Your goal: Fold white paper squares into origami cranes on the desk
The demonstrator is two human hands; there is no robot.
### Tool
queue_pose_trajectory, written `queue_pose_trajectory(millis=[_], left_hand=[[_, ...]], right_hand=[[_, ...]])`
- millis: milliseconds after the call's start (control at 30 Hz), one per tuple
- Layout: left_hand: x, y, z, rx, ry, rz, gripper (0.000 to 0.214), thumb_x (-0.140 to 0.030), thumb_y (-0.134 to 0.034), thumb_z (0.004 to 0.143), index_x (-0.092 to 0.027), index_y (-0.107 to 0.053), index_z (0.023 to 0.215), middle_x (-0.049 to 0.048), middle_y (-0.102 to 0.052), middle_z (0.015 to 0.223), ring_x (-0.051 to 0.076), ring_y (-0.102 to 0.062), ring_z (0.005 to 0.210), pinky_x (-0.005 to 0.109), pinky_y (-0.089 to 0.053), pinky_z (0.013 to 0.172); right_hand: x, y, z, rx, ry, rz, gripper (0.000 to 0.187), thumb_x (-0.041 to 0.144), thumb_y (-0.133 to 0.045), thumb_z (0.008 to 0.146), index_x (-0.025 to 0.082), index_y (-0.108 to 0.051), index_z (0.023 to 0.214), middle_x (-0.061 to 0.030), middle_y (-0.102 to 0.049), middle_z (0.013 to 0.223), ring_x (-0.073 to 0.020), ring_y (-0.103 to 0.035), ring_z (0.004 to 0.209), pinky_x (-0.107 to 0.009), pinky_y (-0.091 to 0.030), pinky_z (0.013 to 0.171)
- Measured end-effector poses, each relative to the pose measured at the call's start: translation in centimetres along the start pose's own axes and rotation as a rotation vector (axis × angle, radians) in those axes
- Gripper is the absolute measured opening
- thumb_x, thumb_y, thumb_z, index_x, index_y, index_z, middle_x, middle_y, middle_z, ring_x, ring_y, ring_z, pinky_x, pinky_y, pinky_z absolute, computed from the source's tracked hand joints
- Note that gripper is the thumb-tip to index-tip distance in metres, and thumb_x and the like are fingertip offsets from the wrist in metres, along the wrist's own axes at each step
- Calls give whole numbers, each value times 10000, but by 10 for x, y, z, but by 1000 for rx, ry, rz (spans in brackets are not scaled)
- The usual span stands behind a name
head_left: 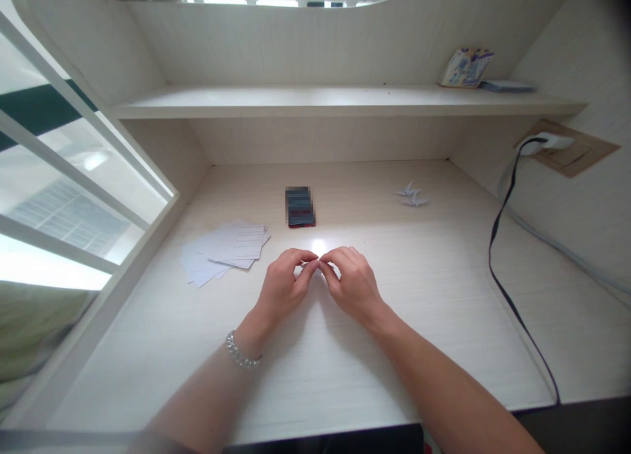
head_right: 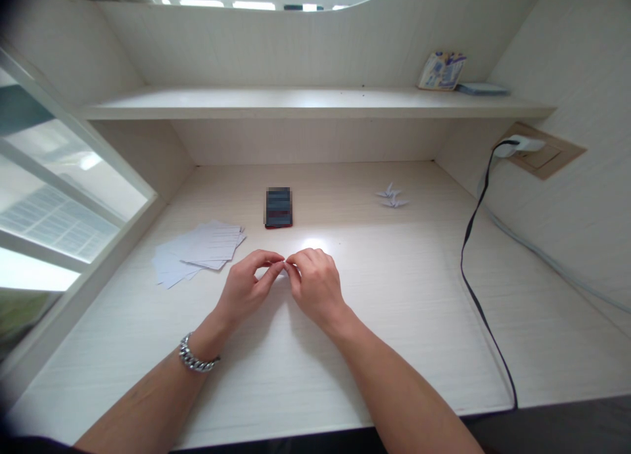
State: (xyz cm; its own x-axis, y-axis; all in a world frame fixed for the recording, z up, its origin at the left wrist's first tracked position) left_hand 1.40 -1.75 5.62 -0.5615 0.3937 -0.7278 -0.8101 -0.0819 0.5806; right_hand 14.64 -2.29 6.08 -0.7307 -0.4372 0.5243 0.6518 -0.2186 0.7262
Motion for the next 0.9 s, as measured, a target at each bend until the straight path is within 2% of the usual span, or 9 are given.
queue_pose_trajectory(millis=[300, 467, 600, 733, 900], left_hand=[[1, -2, 1, 26, 51, -15, 153, -235, -456, 863, -182, -599, 850, 41, -633, 853, 154, -572, 802, 274, -434, 746], [7, -3, 1, 43, 122, -163, 179, -270, -450, 869, -187, -609, 868, 33, -643, 859, 149, -582, 804, 257, -440, 745], [13, -2, 2, 10, 169, -256, 211, -316, -460, 864, -189, -610, 941, 41, -642, 933, 152, -588, 848, 252, -450, 755], [12, -3, 1, 28, 164, -214, 200, -332, -489, 845, -179, -598, 916, 46, -635, 914, 159, -582, 833, 260, -448, 743], [8, -5, 1, 53, 144, -148, 181, -300, -447, 865, -181, -579, 838, 30, -617, 819, 150, -558, 763, 266, -427, 718]], right_hand=[[2, -4, -1, 39, 20, 3, 103, 236, -523, 852, 189, -607, 814, -40, -624, 803, -184, -528, 780, -310, -366, 735], [2, -3, -1, 43, -13, 87, 98, 227, -518, 850, 193, -607, 829, -37, -625, 793, -184, -530, 771, -298, -377, 701], [0, -1, 0, 23, -37, 123, 92, 222, -517, 849, 193, -599, 820, -39, -619, 785, -186, -528, 772, -299, -384, 703], [-1, -2, 0, 30, -41, 138, 99, 228, -517, 849, 195, -600, 807, -38, -621, 794, -185, -526, 774, -303, -388, 713], [0, -4, -1, 50, -53, 170, 95, 225, -525, 837, 196, -609, 803, -39, -625, 789, -185, -531, 773, -306, -394, 711]])
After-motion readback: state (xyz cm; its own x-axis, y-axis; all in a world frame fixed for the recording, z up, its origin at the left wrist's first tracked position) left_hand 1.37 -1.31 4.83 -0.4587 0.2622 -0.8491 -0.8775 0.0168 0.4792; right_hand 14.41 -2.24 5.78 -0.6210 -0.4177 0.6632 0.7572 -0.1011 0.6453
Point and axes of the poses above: each hand's wrist, its own z-axis towards the middle knuckle, its own y-axis out of the back of the hand, x = y × z, the point moved 6 cm from there along z, towards the middle knuckle
